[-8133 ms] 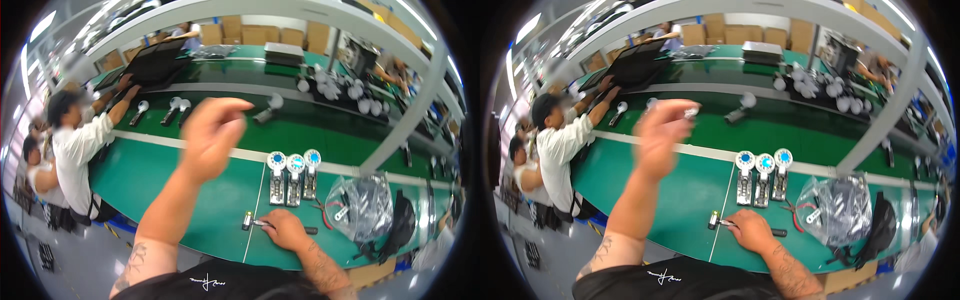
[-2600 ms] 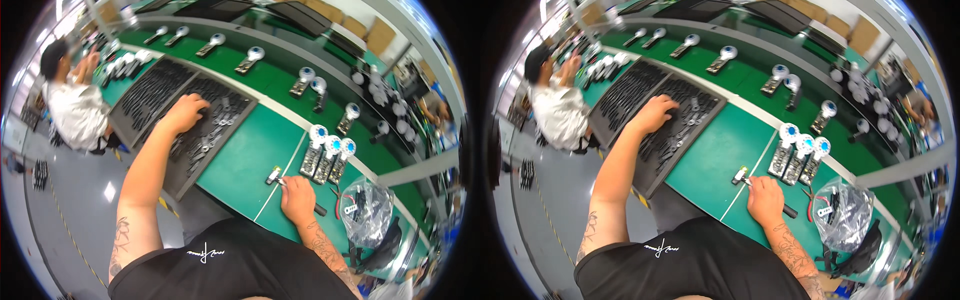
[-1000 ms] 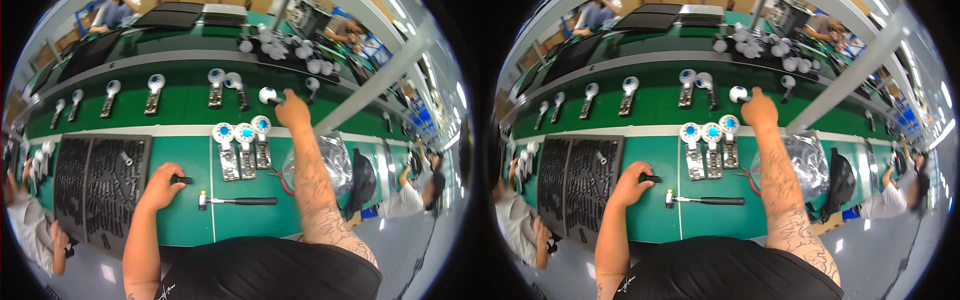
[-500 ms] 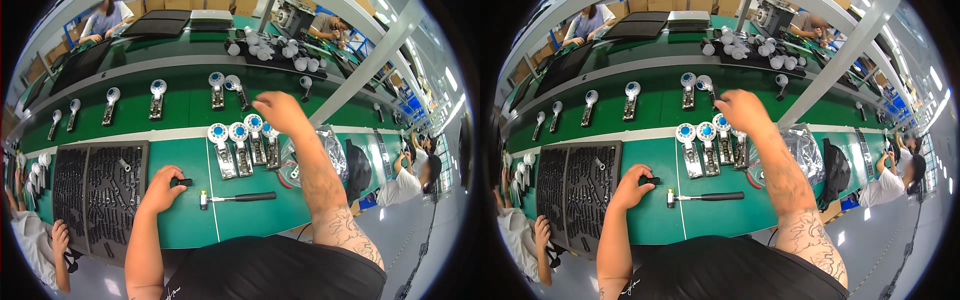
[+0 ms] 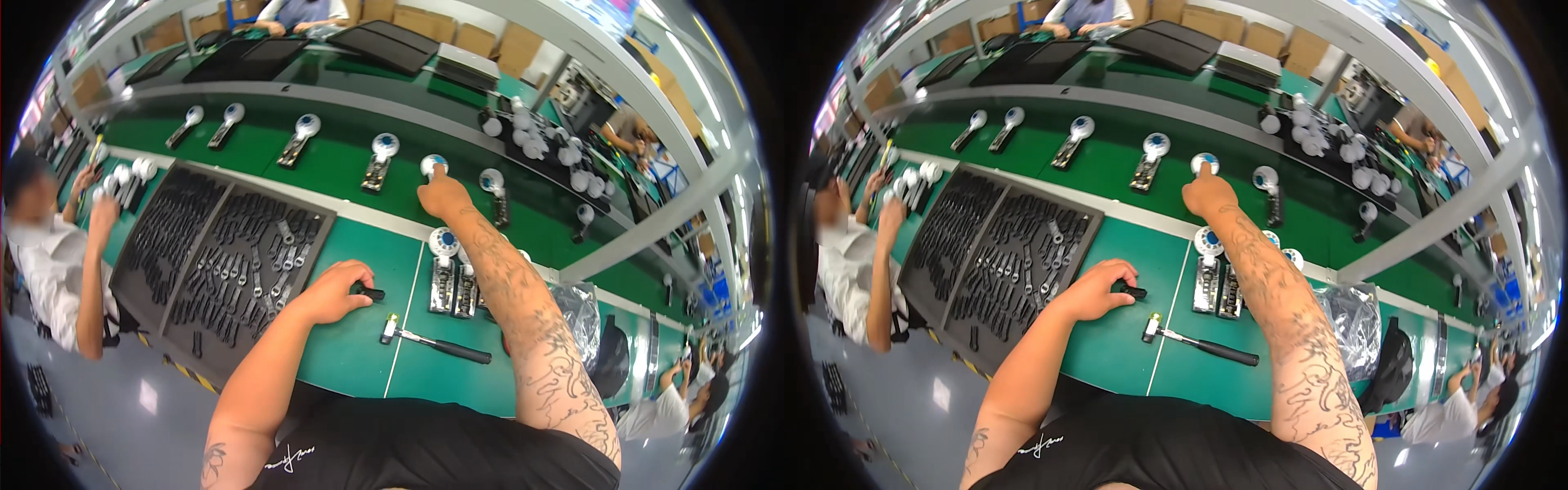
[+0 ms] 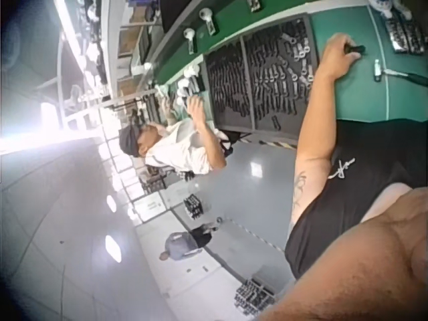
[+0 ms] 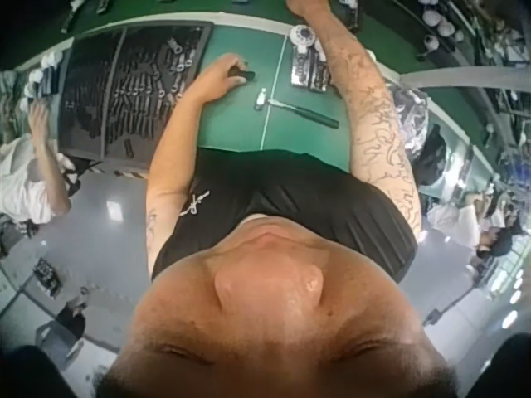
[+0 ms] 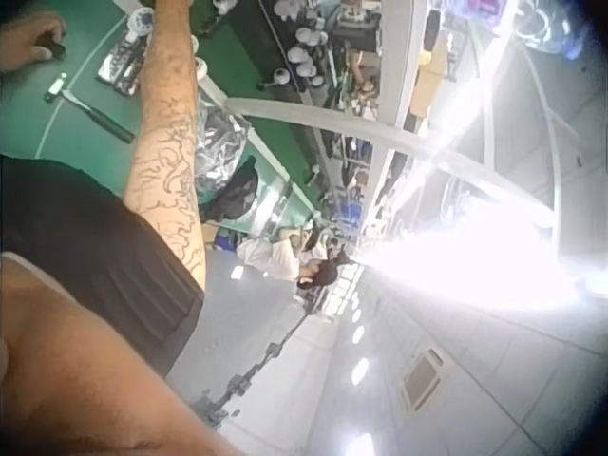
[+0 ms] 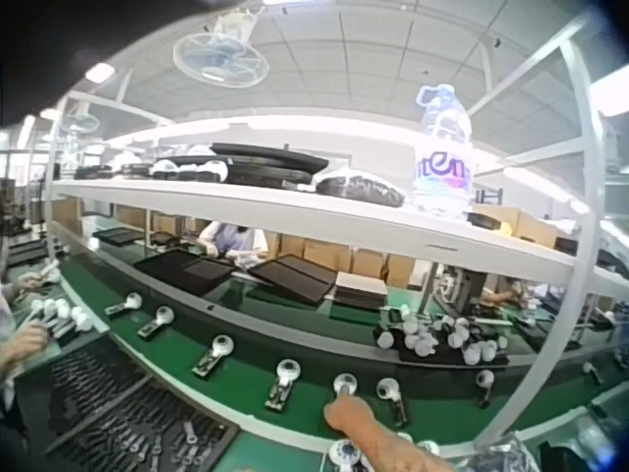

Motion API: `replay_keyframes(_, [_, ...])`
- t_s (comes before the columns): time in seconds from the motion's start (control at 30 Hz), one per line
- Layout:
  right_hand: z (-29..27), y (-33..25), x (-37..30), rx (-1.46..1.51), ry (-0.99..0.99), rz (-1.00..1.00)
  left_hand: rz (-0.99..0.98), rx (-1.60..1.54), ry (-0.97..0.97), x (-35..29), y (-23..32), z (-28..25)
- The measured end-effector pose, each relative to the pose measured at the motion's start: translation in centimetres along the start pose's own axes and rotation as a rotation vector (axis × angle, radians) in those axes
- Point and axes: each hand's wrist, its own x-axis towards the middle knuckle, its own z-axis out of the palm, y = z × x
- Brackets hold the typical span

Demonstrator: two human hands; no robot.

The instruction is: Assembling electronic components into housings on a production line.

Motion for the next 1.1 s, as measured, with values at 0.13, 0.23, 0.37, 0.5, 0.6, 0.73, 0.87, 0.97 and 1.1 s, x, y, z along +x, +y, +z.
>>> replay_keyframes(0.13, [-1.6, -7.5, -9.7, -0.232, -0.184, -0.246, -0.033, -0.028, -0.008, -0.6, -0.2, -0.6])
replay_keyframes(0.23, [-2.0, -9.3, -12.2, -0.5, -0.377, -0.417, -0.036, -0.039, -0.033, -0.6, -0.6, -0.9])
replay_keyframes(0.37, [-2.9, -12.4, -7.2, -0.421, -0.204, -0.423, -0.053, -0.046, -0.041, -0.5, -0.3, -1.0])
replay_keyframes(0.5, [1.5, -9.8, 2.1, -0.223, -0.006, -0.219, -0.019, -0.049, -0.014, 0.2, -0.1, -0.7])
replay_keyframes(0.6, [5.1, -6.8, 6.0, -0.213, 0.037, -0.27, 0.0, -0.052, -0.029, 0.7, -0.7, -0.5])
replay_keyframes(0.73, [1.1, -11.6, 1.7, -0.346, -0.434, -0.333, -0.007, -0.063, 0.005, -1.1, -1.1, -0.5])
replay_keyframes(0.87, [-0.9, -12.3, -5.4, -0.58, -0.562, -0.722, 0.087, -0.007, -0.005, -1.1, -0.9, -1.1])
replay_keyframes(0.97, [-2.8, -14.6, -4.9, -0.707, -0.59, -0.755, 0.067, 0.013, -0.118, -0.8, -0.7, -1.6])
replay_keyframes(1.1, [-1.7, -19.3, 1.3, -0.224, -0.24, -0.685, 0.047, 0.031, -0.168, -0.8, -0.6, -1.9])
